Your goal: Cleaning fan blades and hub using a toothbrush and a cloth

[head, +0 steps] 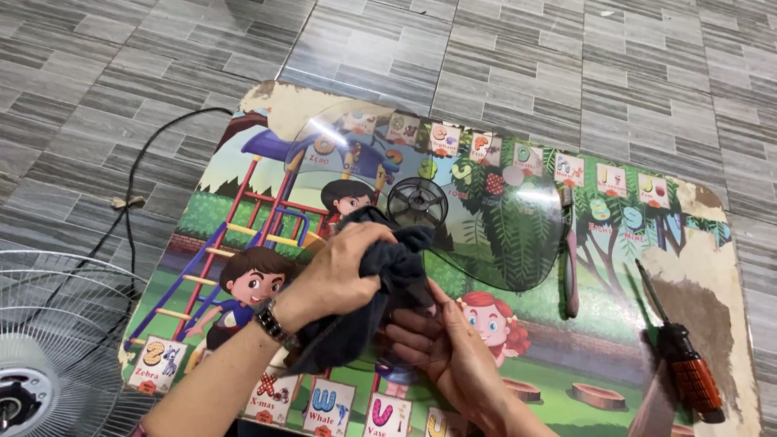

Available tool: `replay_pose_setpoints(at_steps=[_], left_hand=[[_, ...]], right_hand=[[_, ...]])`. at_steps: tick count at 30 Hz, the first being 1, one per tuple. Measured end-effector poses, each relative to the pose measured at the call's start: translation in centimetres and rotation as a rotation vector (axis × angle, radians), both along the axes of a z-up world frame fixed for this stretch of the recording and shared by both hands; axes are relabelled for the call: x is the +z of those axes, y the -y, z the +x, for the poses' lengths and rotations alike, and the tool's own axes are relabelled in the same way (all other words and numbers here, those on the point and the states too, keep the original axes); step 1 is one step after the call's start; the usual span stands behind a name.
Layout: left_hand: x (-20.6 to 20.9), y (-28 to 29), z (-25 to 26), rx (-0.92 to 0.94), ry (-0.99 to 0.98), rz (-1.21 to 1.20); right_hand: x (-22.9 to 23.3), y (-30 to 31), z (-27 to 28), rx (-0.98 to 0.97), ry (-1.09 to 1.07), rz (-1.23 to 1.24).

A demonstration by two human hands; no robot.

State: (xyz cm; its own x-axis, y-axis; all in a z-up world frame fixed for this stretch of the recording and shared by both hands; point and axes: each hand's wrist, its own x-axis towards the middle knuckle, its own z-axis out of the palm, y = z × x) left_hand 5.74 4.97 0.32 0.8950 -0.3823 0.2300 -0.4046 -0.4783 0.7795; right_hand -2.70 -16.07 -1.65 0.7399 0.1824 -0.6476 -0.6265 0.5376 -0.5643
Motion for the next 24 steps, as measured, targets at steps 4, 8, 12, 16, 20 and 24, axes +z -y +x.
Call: replay_pose_setpoints(at_steps=[4, 8, 12, 16, 20, 24], left_hand=[[0.4, -0.6, 0.7, 0.11, -0.122, 0.106], [-1.5, -2.0, 1.2, 0.174, -0.017, 0.059], [-2.2, -2.6, 0.9, 0.262, 0.042, 0.119], [-1.7, -1.7, -0.8, 0.254, 0.179, 0.099], [0.4, 0.6, -4.7, 0.162, 0.138, 0.099], [0.9, 3.2, -8.4, -0.017, 0.274, 0.023]], right_hand=[[-0.5, 0.1, 0.0, -0.009, 0.001, 0.018], [-2.8, 0.8, -0.4, 0.005, 0.084, 0.088], [-1.4, 0.2, -0.7, 0.033, 0.122, 0.044], [-1.3, 0.0, -0.4, 0.008, 0.164, 0.052], [-2.5, 0.4, -0.6, 0.028, 0.193, 0.058], [-0.3, -0.4, -1.0, -0.057, 0.167, 0.067]])
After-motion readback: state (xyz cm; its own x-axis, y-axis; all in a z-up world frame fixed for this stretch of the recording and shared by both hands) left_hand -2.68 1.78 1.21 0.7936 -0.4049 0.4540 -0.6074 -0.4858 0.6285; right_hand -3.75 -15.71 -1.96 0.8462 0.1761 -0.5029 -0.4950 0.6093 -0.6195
